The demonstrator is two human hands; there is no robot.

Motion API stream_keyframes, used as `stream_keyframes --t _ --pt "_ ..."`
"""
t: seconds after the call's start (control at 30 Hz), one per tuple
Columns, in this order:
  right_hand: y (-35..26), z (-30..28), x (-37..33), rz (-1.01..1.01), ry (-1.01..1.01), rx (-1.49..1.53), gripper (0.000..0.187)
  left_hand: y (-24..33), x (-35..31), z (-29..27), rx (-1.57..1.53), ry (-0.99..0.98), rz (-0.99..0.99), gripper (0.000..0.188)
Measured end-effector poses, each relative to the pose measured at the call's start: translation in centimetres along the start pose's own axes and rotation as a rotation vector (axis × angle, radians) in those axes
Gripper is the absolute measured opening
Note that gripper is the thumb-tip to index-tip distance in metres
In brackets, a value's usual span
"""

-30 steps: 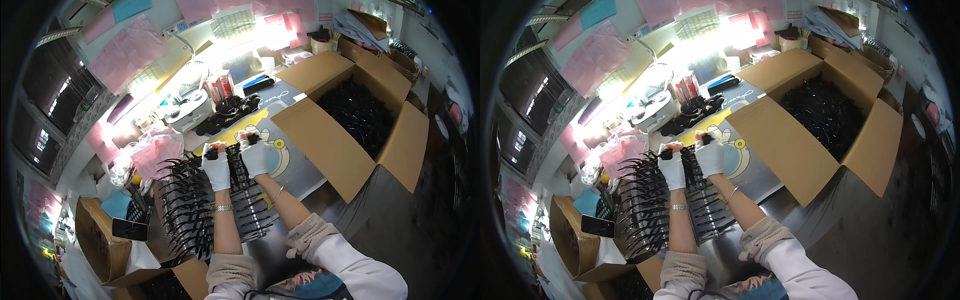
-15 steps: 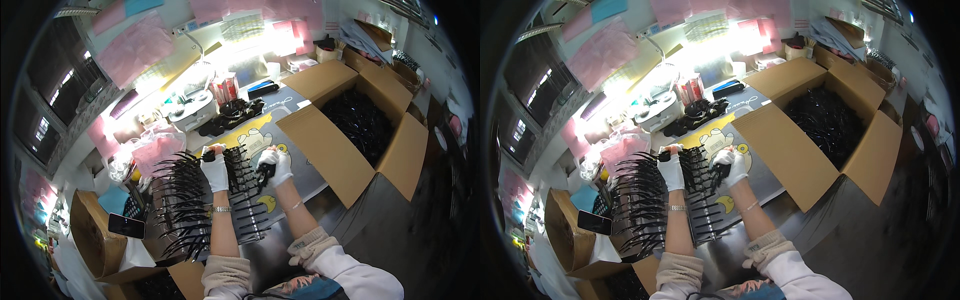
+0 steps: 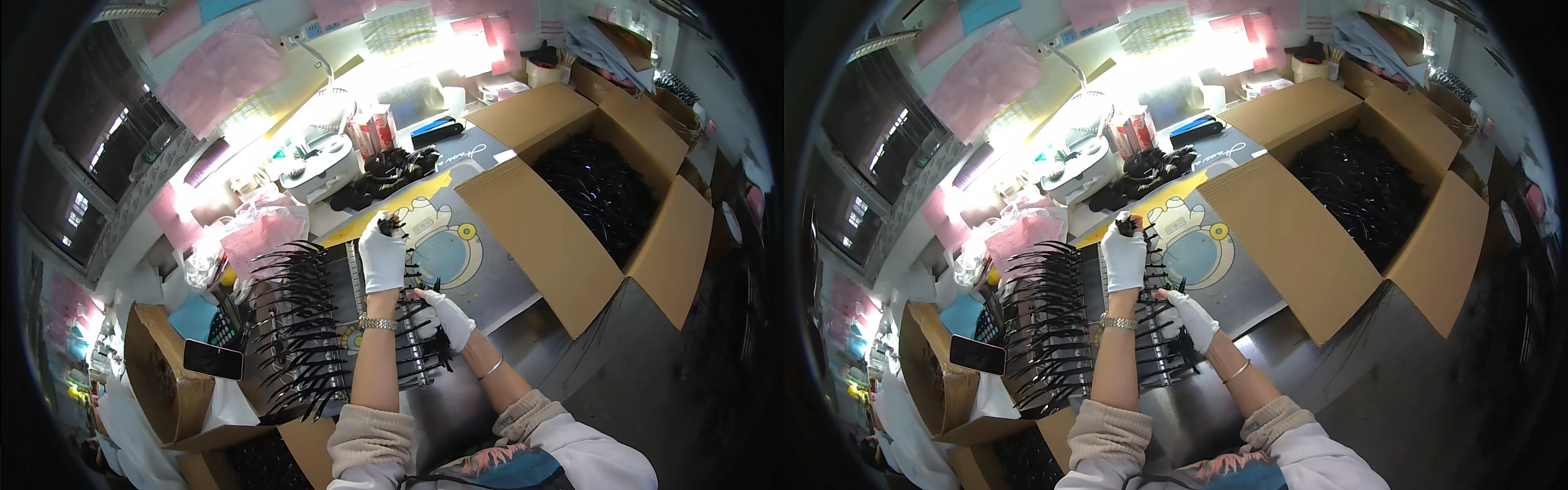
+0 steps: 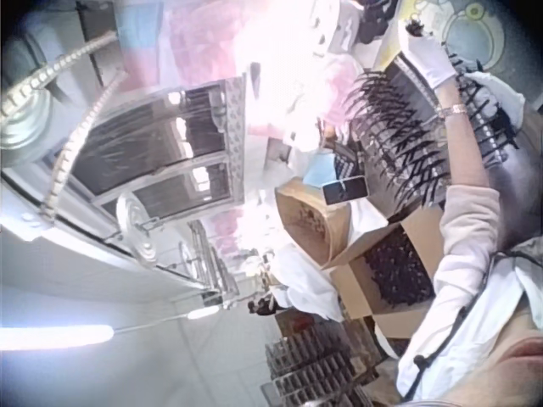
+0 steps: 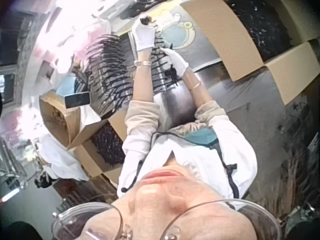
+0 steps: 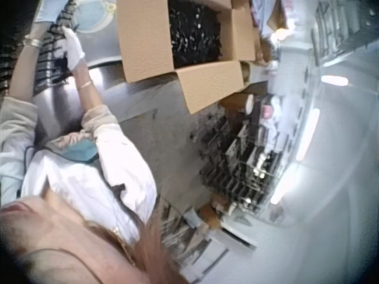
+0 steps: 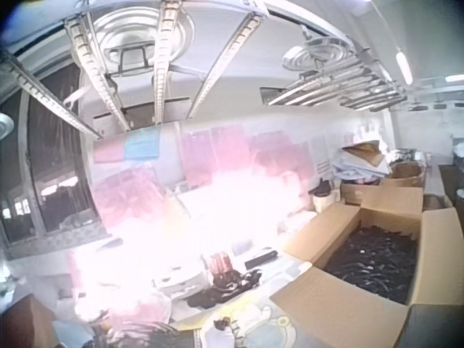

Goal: The person repeatedly picks black hair clips from a cardboard box and inserts them into slots on a metal rack. They carry the loaded rack to a nearby metal shelving unit and place it on a shelf, then return to the table to repeat the process with additional racks.

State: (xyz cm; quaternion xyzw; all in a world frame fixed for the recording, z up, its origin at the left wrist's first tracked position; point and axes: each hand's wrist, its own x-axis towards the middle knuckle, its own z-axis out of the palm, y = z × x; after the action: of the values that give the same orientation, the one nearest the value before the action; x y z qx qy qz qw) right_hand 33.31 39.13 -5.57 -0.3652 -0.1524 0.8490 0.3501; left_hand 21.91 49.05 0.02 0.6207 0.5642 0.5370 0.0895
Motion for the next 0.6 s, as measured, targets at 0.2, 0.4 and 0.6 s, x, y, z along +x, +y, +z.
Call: stream_keyframes --t 0.2,0.4,0.6 --pt "0.6 0.3 -0.3 -0.012 -0.055 0.189 0.019 -0.3 -0.6 0.2 0.334 -0.181 0.21 0.013" --pt "1.7 0.7 0.5 0.07 -0.255 0.417 0.015 -0.6 -1.7 0.8 0.731 -0.545 0.478 0.02" --pt "1.5 0.4 0.3 -0.003 -0.19 0.182 0.015 -2.6 -0.4 -1.9 0.082 -0.013 0.102 0.021"
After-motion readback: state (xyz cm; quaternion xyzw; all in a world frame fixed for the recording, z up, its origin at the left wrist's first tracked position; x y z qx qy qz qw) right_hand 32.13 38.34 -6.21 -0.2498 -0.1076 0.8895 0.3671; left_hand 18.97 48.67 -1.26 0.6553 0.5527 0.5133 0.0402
